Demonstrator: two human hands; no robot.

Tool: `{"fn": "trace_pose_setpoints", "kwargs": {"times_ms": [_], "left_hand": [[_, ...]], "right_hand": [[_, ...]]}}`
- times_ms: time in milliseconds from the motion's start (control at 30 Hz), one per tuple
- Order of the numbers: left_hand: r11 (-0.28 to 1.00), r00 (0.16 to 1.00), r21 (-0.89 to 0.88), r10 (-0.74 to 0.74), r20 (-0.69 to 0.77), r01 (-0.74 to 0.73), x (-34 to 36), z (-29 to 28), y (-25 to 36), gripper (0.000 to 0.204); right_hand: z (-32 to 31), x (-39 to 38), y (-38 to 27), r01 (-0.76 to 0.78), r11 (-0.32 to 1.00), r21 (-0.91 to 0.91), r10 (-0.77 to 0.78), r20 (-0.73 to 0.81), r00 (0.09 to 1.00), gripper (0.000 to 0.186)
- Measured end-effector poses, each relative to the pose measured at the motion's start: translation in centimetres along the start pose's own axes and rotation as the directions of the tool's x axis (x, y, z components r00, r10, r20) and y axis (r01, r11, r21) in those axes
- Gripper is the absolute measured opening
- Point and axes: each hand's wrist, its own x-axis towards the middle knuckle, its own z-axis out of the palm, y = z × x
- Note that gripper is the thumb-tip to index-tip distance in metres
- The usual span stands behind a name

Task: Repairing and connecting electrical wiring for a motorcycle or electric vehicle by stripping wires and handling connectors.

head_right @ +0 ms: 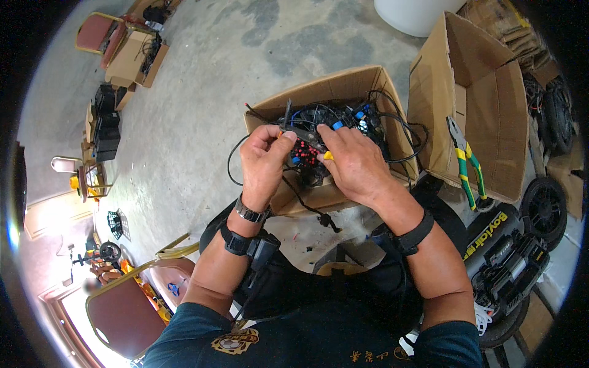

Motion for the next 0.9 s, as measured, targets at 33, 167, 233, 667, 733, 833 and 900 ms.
{"fn": "trace_pose_setpoints", "kwargs": {"times_ms": [33, 167, 233, 667, 733, 833, 900], "left_hand": [[1.000, 1.000, -0.020, 0.007, -0.005, -0.007, 0.0, 0.0, -0.1, 0.008], [1.000, 1.000, -0.001, 0.020, -0.014, -0.020, -0.2, 0.1, -0.3, 0.008], [0.998, 0.998, -0.040, 0.055, -0.014, -0.056, -0.3, 0.2, -0.6, 0.012], [0.979, 0.979, -0.028, 0.199, -0.034, -0.200, -0.9, 0.3, -0.2, 0.009], [0.978, 0.979, 0.059, 0.202, -0.030, -0.200, -1.1, 0.2, -0.1, 0.013], [0.978, 0.978, 0.009, 0.207, -0.025, -0.206, -0.9, 0.3, -0.4, 0.012], [0.982, 0.983, -0.040, 0.183, -0.027, -0.184, -0.7, 0.5, -0.5, 0.010]], "right_hand": [[-0.1, 0.0, -0.1, 0.001, 1.000, 0.000, -0.001, 0.001, 1.000, 0.049], [-0.1, 0.1, -0.3, -0.006, 1.000, -0.017, 0.005, -0.022, 1.000, 0.049], [-0.1, 0.2, -0.3, -0.015, 1.000, -0.007, 0.015, -0.022, 1.000, 0.048], [0.4, -0.5, -0.3, -0.041, 0.964, 0.264, 0.048, -0.019, 0.999, 0.037], [0.4, -0.5, -0.7, -0.080, 0.945, 0.316, 0.079, 0.016, 0.997, 0.035], [0.5, -0.6, -1.0, -0.133, 0.920, 0.369, 0.132, 0.028, 0.991, 0.031], [0.3, -0.5, -1.0, -0.186, 0.866, 0.464, 0.166, 0.084, 0.983, 0.030]]}}
